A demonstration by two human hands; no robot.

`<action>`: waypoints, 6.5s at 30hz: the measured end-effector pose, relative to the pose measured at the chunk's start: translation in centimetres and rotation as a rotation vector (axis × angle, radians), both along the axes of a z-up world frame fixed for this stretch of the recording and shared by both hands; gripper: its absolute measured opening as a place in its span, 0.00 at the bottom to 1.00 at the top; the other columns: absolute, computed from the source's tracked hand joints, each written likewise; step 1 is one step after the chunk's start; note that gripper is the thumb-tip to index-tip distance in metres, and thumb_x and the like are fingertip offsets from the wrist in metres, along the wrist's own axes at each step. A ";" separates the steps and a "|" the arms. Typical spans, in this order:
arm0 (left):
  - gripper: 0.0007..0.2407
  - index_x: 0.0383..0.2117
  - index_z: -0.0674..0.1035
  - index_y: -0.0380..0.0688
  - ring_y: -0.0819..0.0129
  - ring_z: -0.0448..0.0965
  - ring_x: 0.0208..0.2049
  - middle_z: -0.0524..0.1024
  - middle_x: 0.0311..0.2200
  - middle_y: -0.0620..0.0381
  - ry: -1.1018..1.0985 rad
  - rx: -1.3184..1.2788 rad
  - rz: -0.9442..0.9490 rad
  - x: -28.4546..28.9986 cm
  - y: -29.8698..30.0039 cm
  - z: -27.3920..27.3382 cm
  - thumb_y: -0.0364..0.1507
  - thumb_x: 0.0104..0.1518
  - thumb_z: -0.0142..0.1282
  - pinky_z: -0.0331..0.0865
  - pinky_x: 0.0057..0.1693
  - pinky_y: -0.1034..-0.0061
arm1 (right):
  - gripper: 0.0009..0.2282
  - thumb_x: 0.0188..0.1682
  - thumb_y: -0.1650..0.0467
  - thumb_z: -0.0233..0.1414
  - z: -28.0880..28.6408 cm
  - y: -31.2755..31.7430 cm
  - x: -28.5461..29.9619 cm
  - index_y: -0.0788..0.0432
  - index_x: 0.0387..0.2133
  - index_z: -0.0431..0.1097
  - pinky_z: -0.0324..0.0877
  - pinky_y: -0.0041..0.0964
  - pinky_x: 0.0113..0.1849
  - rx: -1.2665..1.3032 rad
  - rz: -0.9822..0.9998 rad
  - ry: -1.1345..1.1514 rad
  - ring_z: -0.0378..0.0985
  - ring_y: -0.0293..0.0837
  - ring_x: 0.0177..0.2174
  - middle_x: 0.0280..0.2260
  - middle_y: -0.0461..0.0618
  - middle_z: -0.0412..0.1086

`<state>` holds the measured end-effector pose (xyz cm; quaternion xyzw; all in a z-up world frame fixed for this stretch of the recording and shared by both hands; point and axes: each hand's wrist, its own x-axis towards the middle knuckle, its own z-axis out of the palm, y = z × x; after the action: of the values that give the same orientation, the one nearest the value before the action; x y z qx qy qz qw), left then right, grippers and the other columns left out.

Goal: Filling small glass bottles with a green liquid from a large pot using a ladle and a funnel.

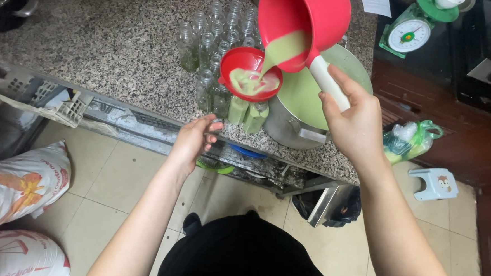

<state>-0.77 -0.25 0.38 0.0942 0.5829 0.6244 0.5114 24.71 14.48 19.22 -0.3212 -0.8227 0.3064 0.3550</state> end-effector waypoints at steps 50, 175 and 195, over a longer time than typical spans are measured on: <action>0.16 0.56 0.74 0.40 0.78 0.71 0.24 0.83 0.42 0.57 0.006 -0.066 0.002 2.4 0.0 -0.6 0.29 0.63 0.44 0.64 0.31 0.84 | 0.17 0.49 0.77 0.53 -5.9 6.9 6.0 0.63 0.53 0.72 0.63 0.25 0.24 -0.595 -0.148 0.124 0.68 0.30 0.21 0.30 0.47 0.76; 0.15 0.25 0.74 0.42 0.75 0.65 0.19 0.71 0.20 0.61 0.079 0.003 0.026 -4.5 7.1 2.6 0.37 0.67 0.45 0.60 0.27 0.77 | 0.20 0.53 0.74 0.51 -7.7 3.7 4.5 0.64 0.60 0.66 0.57 0.24 0.24 -0.927 -0.309 0.518 0.63 0.31 0.23 0.35 0.48 0.75; 0.14 0.29 0.76 0.41 0.78 0.66 0.20 0.74 0.25 0.59 0.126 0.096 -0.131 -9.9 6.6 0.5 0.37 0.67 0.45 0.60 0.28 0.81 | 0.19 0.54 0.76 0.50 -7.5 -0.8 1.7 0.66 0.60 0.65 0.58 0.22 0.23 -0.837 -0.456 0.641 0.64 0.31 0.22 0.35 0.50 0.75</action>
<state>-10.68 6.36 0.90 0.1955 0.5757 0.6097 0.5085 26.37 13.65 11.71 -0.4945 -0.3926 0.6037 0.4866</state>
